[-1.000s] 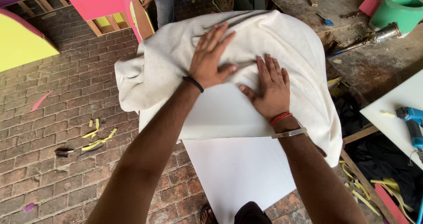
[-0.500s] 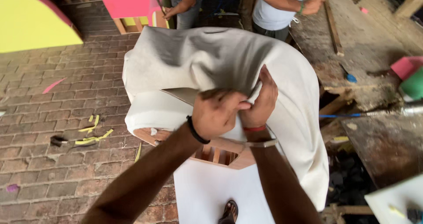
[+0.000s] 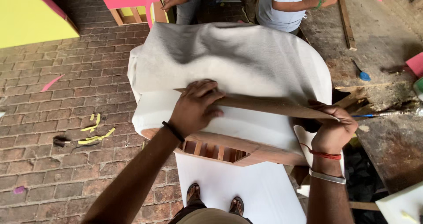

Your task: The person covers a wooden chair with a light-colored fabric, smoothing and stretching it over the seat and back. They use a pneumatic staple gun to secure the fabric to the underside of the chair frame, repeatedly adjusting the fabric and firing staples along the edges.

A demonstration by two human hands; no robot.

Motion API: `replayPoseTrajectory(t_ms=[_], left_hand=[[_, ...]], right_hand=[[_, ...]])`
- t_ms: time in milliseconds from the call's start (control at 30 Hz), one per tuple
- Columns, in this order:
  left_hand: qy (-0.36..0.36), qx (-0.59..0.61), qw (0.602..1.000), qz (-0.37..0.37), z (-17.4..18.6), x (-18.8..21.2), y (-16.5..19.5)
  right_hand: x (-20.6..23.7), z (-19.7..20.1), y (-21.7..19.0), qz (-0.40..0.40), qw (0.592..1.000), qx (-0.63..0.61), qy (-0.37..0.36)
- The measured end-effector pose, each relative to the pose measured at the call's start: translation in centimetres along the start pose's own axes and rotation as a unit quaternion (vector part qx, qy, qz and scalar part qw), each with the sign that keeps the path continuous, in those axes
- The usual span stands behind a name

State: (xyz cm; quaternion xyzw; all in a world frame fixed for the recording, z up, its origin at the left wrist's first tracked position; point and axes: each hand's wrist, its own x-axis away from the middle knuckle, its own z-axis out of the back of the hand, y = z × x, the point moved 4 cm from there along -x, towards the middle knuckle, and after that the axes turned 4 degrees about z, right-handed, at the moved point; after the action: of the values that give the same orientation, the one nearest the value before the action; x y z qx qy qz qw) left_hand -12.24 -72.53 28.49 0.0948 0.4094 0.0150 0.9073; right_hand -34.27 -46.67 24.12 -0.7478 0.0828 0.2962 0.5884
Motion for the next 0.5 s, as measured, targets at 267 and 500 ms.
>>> replayPoseTrajectory(t_ms=[267, 500], left_hand=[[-0.008, 0.102, 0.993, -0.054, 3.2, 2.2, -0.9], [-0.272, 0.091, 0.955, -0.072, 0.8, 7.7, 1.9]], right_hand=[[8.7, -6.7, -2.9, 0.043, 0.969, 0.244, 0.002], [10.1, -7.3, -4.4, 0.197, 0.944, 0.264, 0.03]])
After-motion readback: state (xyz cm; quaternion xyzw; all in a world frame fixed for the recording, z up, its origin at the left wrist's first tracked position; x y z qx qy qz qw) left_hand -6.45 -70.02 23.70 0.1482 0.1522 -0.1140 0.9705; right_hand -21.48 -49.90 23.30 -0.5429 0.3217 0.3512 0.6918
